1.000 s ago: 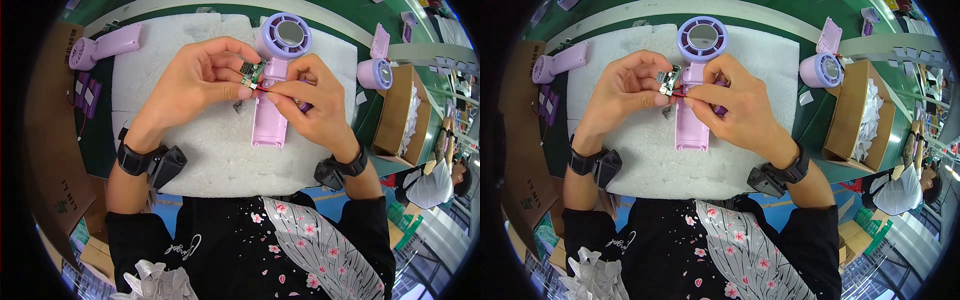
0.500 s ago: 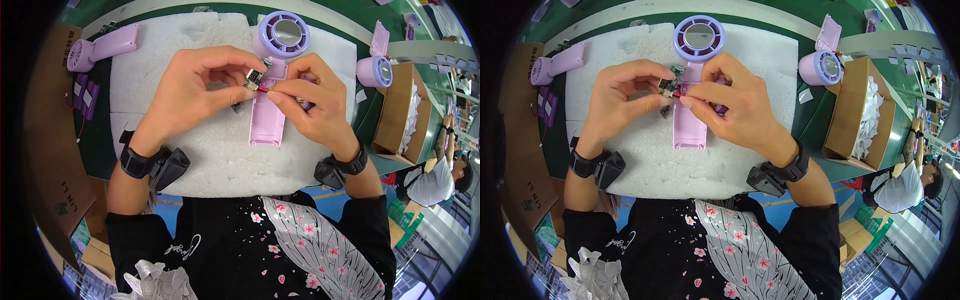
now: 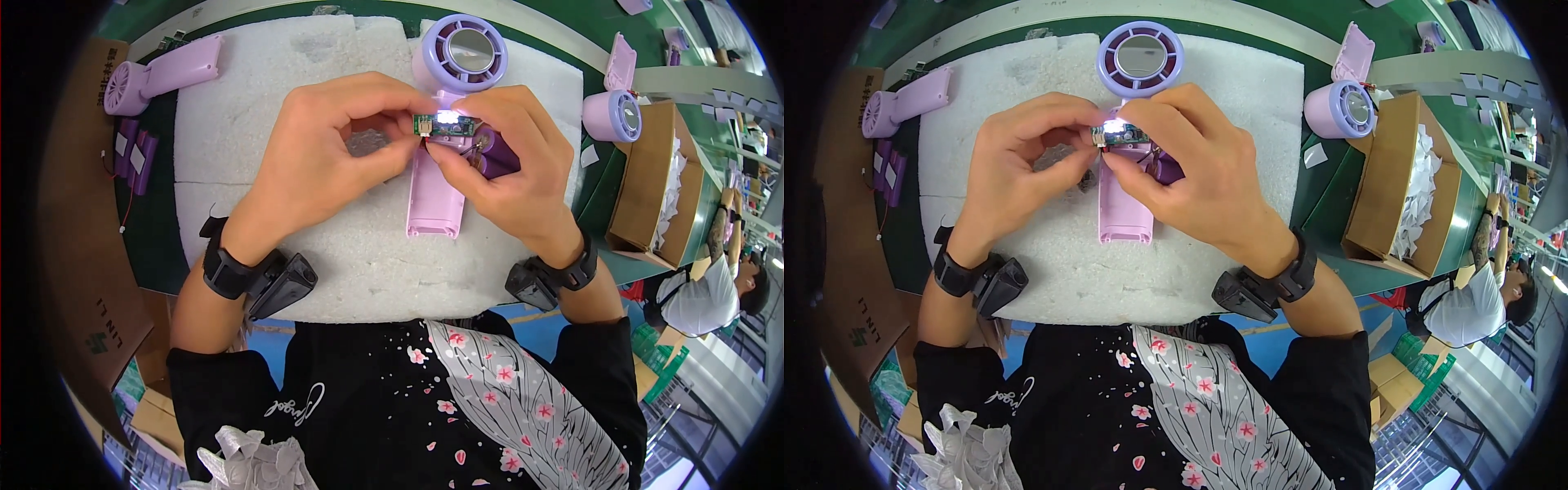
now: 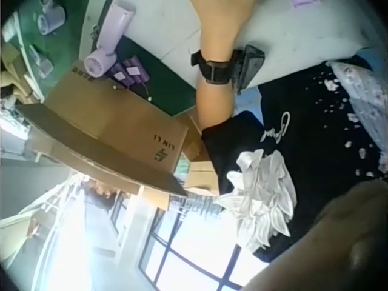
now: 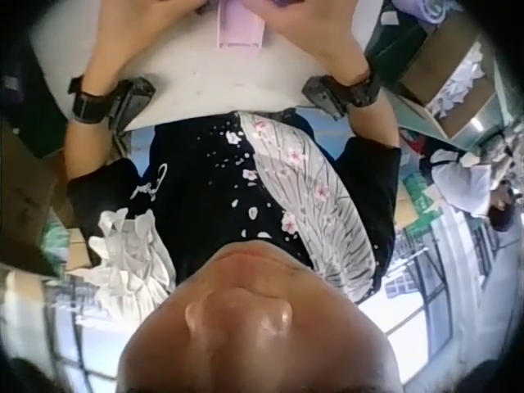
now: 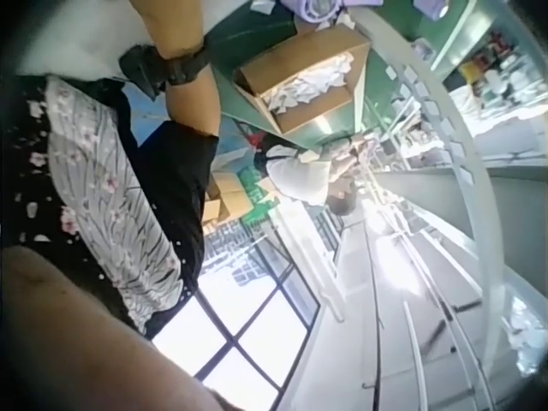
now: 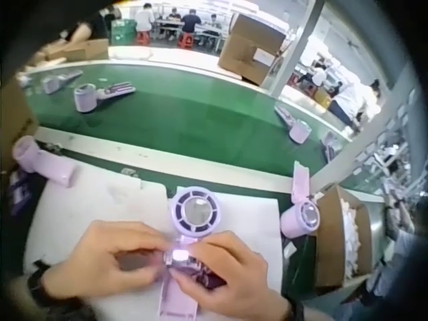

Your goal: The person assembles handheld fans by connecting battery packs to circuit boards, testing the lights, and pressing the batteries into the fan housings. They repeat this process for multiple units, placing each assembled fan onto a conveyor belt.

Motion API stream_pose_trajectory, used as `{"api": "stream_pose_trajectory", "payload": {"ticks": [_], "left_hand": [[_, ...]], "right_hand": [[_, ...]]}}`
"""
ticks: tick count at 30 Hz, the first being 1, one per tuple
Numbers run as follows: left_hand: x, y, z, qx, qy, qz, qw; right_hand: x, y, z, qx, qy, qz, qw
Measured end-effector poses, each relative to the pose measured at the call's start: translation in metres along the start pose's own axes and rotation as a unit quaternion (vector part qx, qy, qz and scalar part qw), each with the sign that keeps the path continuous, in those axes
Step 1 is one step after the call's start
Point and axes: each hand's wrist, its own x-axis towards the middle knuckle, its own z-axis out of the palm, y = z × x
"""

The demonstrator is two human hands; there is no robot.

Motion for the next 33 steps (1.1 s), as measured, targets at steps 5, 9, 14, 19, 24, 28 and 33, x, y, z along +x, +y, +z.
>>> {"api": "stream_pose_trajectory", "payload": {"ticks": [5,9,14,19,24,28,33], "left_hand": [[0.000,0.003,0.000,0.064,-0.011,0.019,0.998],[0.001,0.005,0.004,0.100,0.007,0.047,0.994],[0.001,0.004,0.007,0.132,0.035,0.072,0.988],[0.002,0.006,0.007,0.173,0.033,0.086,0.981],[0.004,0.005,0.007,0.194,0.033,0.102,0.975],[0.004,0.005,0.008,0.177,0.036,0.089,0.979],[0.006,0.002,0.009,0.143,0.050,0.061,0.987]], "right_hand": [[-0.001,0.001,-0.002,-0.003,-0.004,0.001,1.000],[0.000,0.002,-0.002,0.000,-0.008,-0.004,1.000],[0.000,0.001,-0.004,-0.015,-0.005,0.005,1.000],[0.000,0.003,-0.004,-0.016,-0.002,-0.003,1.000],[-0.001,0.003,-0.004,-0.016,0.007,0.009,1.000],[-0.002,0.005,-0.003,-0.019,0.014,0.010,1.000],[-0.001,0.004,-0.002,-0.027,0.015,0.011,0.999]]}}
